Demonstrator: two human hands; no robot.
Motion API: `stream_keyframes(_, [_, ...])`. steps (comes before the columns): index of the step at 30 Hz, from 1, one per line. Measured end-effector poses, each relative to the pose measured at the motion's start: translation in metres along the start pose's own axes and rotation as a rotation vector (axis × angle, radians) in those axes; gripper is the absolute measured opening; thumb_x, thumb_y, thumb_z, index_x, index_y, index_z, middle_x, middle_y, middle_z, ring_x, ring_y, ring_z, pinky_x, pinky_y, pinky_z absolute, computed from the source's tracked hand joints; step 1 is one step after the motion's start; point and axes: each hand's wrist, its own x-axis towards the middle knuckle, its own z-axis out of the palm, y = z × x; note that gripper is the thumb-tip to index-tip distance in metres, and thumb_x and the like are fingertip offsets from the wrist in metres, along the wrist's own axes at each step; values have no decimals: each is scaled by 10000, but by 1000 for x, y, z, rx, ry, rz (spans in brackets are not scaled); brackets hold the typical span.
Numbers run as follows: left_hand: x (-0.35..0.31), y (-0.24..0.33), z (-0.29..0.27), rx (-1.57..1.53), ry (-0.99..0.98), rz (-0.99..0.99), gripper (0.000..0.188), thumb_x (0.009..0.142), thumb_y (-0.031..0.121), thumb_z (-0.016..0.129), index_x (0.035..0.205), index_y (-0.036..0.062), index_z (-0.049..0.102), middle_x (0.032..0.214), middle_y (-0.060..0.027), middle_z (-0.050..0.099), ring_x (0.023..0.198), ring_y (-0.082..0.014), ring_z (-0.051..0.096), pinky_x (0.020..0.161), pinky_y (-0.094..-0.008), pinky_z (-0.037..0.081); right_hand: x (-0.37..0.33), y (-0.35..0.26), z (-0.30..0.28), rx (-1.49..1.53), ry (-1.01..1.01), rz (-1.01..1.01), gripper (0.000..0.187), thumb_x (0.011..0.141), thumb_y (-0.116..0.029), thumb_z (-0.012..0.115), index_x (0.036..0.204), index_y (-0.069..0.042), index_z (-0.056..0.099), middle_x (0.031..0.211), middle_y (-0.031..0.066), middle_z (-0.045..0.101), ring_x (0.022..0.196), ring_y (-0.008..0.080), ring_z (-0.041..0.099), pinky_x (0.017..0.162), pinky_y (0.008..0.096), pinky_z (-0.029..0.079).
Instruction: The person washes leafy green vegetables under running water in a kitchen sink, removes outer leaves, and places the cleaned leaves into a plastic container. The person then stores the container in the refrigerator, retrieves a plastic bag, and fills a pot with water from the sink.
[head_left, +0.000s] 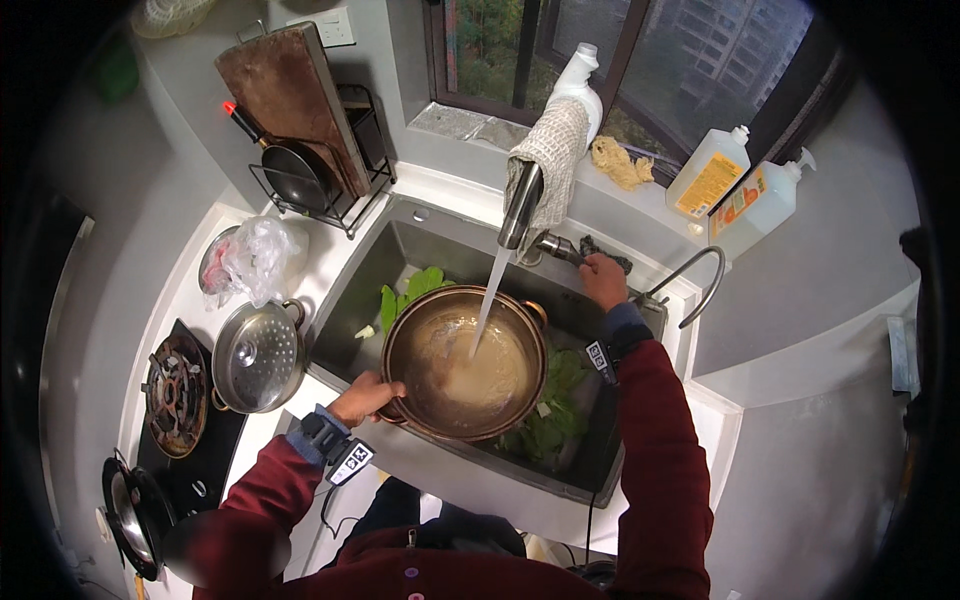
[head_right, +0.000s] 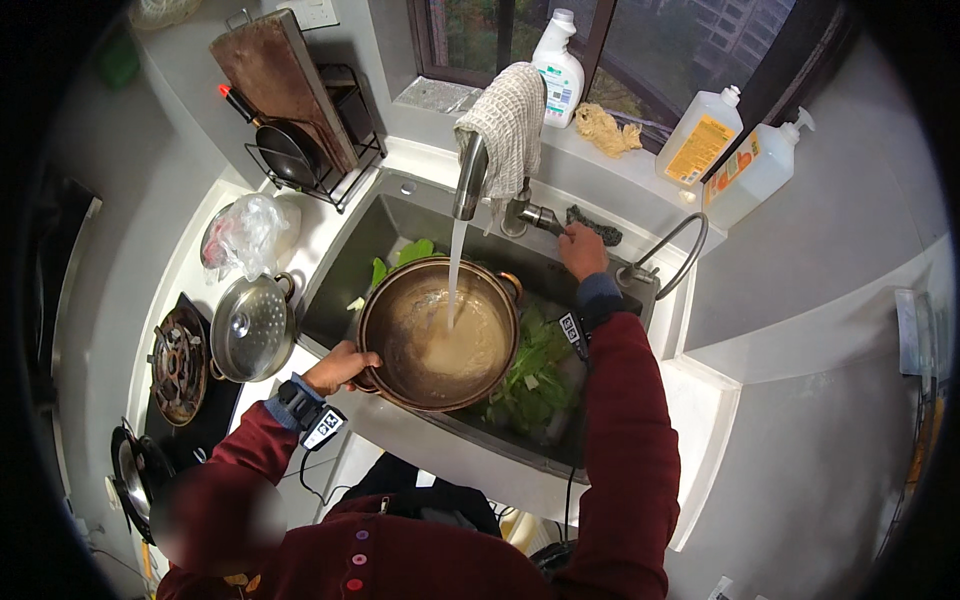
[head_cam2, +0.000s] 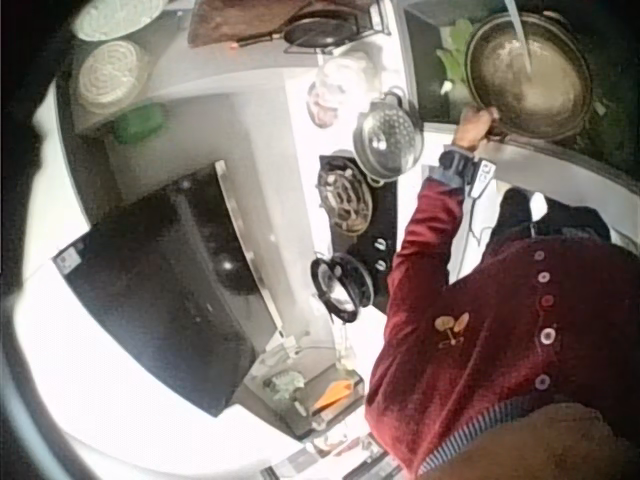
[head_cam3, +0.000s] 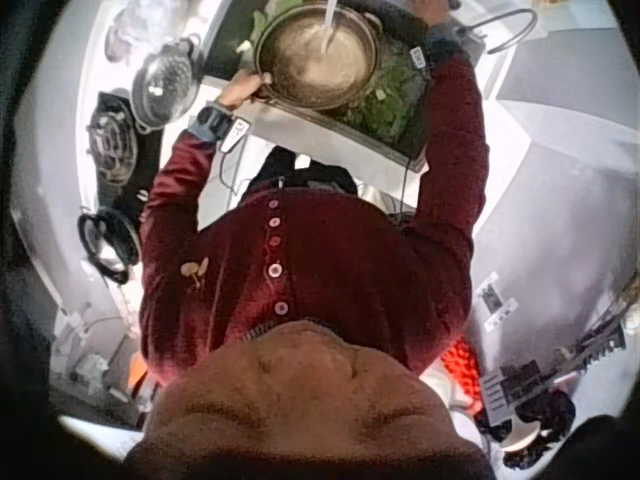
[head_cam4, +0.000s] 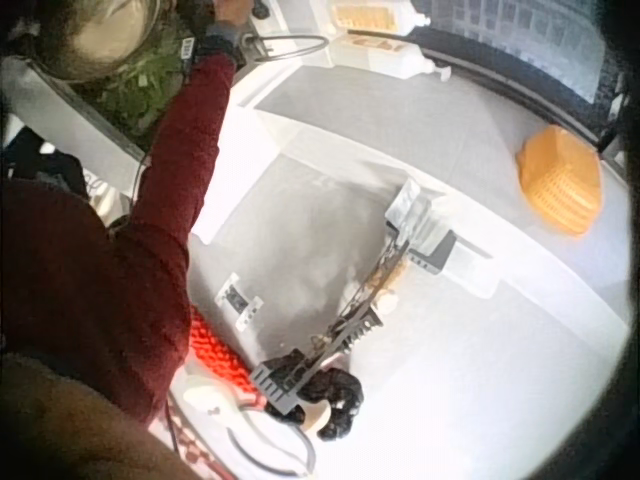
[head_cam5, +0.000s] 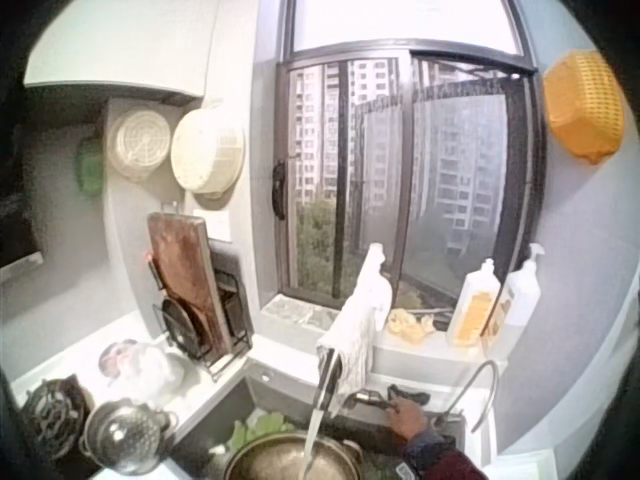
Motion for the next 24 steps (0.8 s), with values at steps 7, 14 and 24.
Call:
stream_keyframes(7, [6, -6, 9, -51, -7, 13, 275, 763, 238, 577, 779, -35, 615, 577, -72, 586, 394, -105, 478, 313, -219, 308, 6, -2, -6, -76, -83, 45, 218, 783, -283, 604, 899, -107, 660, 871, 132, 654, 845, 327, 613, 744, 422, 483])
stream_keyframes(14, [12, -11, 14, -110, 38, -3, 275, 770, 212, 574, 758, -60, 612, 562, -86, 579, 367, -105, 466, 303, -216, 298, 9, -4, -7, -109, -111, 65, 214, 778, -287, 603, 901, -122, 665, 913, 119, 648, 889, 326, 600, 769, 423, 475])
stream_keyframes(24, [18, -24, 12, -176, 106, 11, 273, 754, 210, 588, 713, -58, 621, 550, -88, 576, 378, -137, 491, 310, -249, 332, 14, 2, -4, -97, -152, 107, 221, 768, -295, 613, 918, -142, 666, 925, 117, 651, 907, 327, 602, 790, 433, 475])
